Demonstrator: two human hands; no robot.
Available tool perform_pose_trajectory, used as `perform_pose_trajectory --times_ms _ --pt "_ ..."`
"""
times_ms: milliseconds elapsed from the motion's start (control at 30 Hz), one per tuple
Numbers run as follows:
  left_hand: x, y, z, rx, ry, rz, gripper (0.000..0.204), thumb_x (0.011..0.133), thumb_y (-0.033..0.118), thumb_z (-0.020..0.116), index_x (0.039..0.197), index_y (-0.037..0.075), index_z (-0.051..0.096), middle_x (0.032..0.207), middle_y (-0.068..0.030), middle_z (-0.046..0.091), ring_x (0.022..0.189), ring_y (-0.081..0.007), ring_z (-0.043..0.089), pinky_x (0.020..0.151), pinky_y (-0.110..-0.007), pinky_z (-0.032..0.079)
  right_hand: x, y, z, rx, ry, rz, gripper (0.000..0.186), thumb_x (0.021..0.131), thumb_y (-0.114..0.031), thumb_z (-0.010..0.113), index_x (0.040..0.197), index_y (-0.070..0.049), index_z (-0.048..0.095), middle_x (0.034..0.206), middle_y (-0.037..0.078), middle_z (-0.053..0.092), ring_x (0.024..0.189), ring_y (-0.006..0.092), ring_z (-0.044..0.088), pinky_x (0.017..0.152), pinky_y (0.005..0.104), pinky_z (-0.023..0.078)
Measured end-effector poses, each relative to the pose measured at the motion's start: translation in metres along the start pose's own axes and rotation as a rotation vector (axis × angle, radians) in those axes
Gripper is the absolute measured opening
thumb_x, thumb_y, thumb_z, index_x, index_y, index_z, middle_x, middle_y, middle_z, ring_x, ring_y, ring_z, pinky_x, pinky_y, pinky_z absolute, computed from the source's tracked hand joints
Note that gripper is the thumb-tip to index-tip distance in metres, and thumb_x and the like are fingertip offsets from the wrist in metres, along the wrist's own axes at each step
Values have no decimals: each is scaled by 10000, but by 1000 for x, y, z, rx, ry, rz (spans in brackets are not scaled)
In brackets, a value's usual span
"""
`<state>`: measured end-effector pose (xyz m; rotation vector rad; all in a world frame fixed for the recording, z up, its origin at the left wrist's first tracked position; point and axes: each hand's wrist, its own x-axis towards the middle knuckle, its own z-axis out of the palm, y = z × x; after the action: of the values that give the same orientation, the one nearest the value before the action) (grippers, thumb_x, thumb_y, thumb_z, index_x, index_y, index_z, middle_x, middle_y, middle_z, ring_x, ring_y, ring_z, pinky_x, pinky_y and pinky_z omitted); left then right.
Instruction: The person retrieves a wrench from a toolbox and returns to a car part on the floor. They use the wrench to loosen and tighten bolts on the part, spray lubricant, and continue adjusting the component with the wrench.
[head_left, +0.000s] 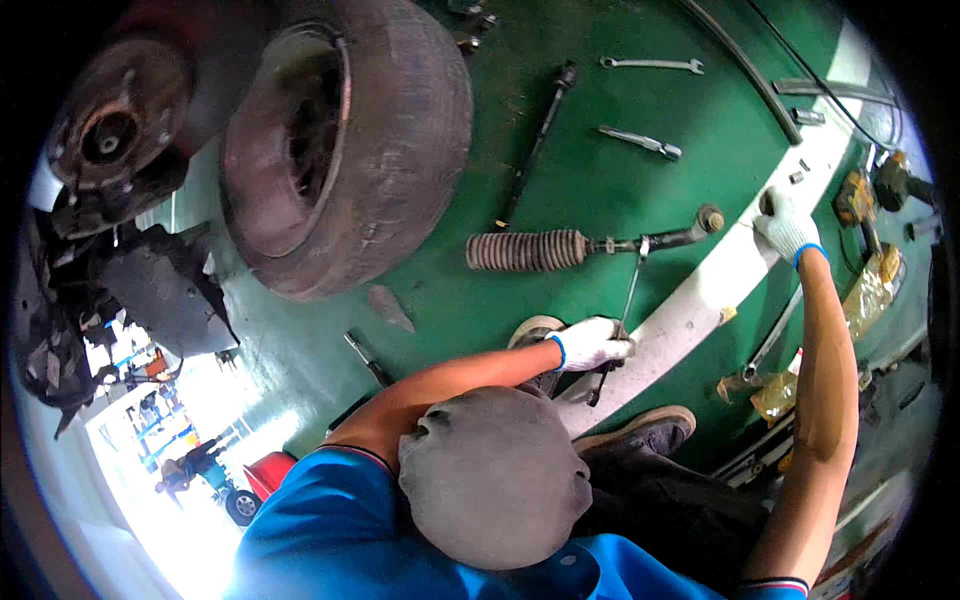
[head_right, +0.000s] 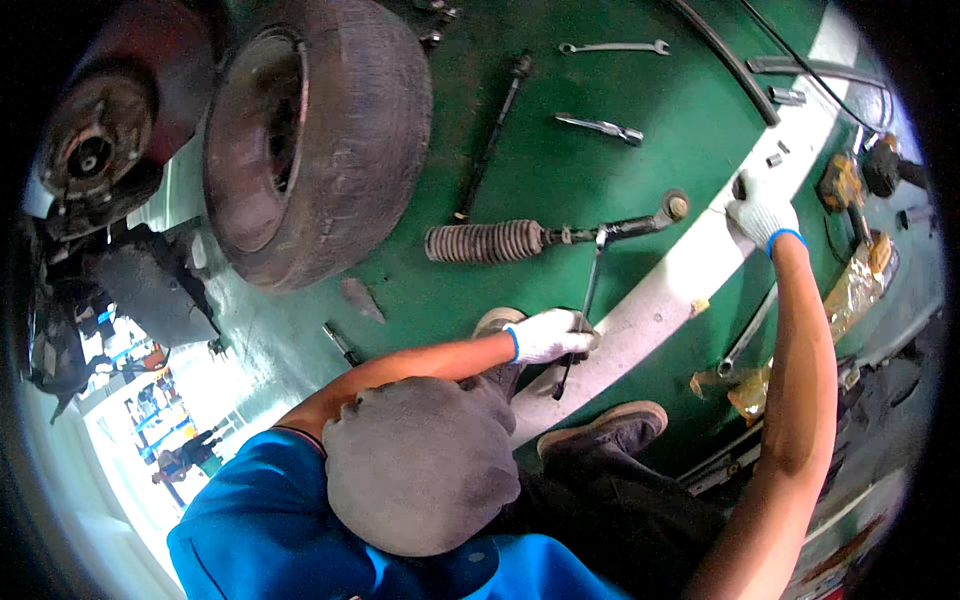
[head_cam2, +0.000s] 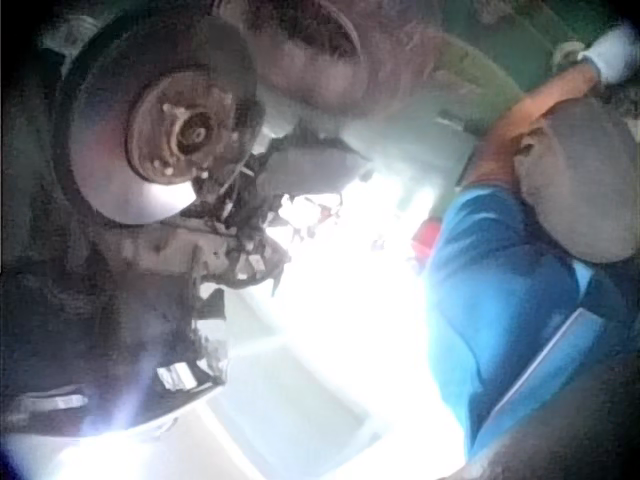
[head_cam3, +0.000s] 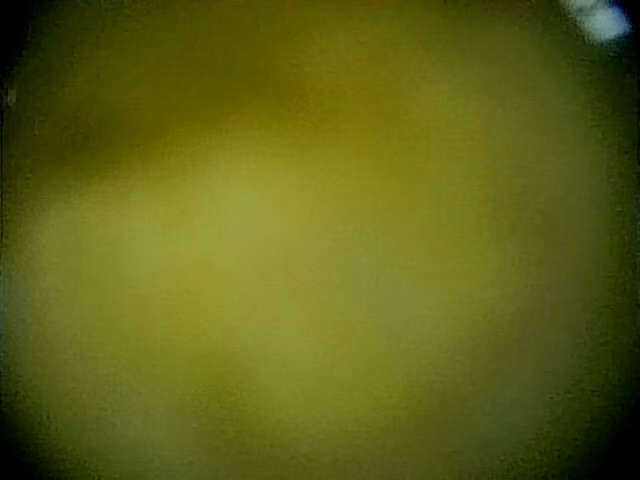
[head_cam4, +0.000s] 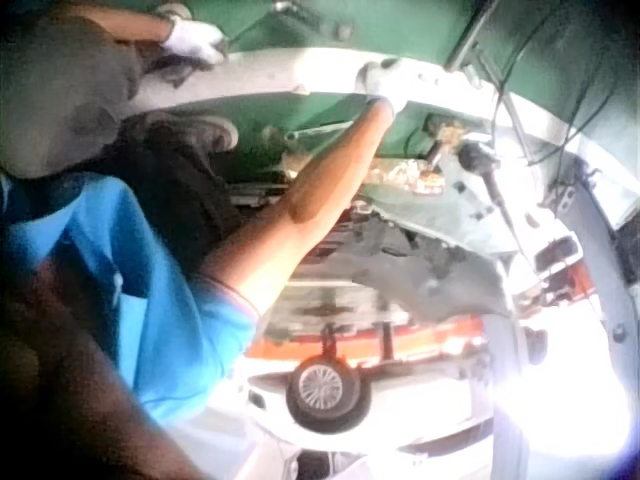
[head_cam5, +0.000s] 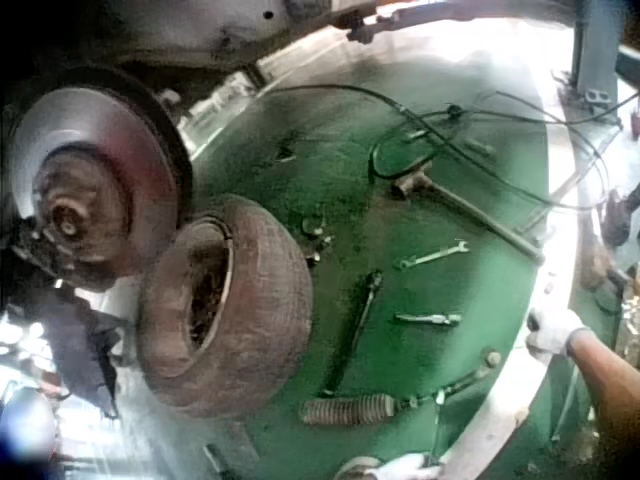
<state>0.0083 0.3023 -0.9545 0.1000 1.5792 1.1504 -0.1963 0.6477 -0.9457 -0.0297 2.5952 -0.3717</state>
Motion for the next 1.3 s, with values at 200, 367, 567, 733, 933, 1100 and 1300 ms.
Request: perform_pose_trajectory --times_ms 200,367,567,733,933,1100,1300 --pt "12 -11 9 298 176 -54 488 852 436 611 867 -37 730 812 -267 704 755 -373 705 734 -498 543 15 16 4 9 63 -74 299 810 -157 699 1033 22 612 979 281 657 965 454 645 879 484 521" --pt "-28 17 -6 357 128 -207 453 809 386 666 883 -57 719 855 -264 714 804 -400 704 750 -502 549 44 41 64 139 -108 -121 542 864 -103 649 1374 28 517 1280 284 614 1187 390 601 1014 436 477" --pt "-91 20 -55 0 474 -39 424 832 364 662 1017 -14 716 858 -222 719 842 -296 709 746 -451 548 38 97 61 322 -162 -95 336 906 -204 711 1163 -11 612 938 129 672 816 260 632 759 411 550" --pt "-247 -64 -119 -358 819 -225 559 956 401 659 1300 -34 594 1051 -108 682 899 -198 676 790 -368 602 36 75 30 304 -152 -43 355 896 -174 722 1173 11 601 1033 167 664 890 269 622 824 414 543" --pt "-480 -146 -114 88 1535 -983 615 839 549 675 1109 -1 732 1021 -180 735 956 -293 705 853 -434 542 40 68 29 382 -203 19 331 902 -182 716 1142 22 614 968 165 678 871 286 632 823 427 549" --pt "-607 -167 -90 -61 1770 -1366 701 838 530 695 1290 -3 641 1331 -255 631 1257 -386 604 1042 -452 495 50 102 43 600 -66 -498 271 910 -166 700 1086 30 633 901 161 692 847 271 642 821 420 552" --pt "-677 -150 -54 -8 1838 -1635 620 876 500 693 1211 -22 694 1285 -257 659 1209 -367 646 1022 -445 507 29 51 22 308 -172 -39 289 903 -165 704 1104 35 642 965 174 698 865 275 647 843 423 547"
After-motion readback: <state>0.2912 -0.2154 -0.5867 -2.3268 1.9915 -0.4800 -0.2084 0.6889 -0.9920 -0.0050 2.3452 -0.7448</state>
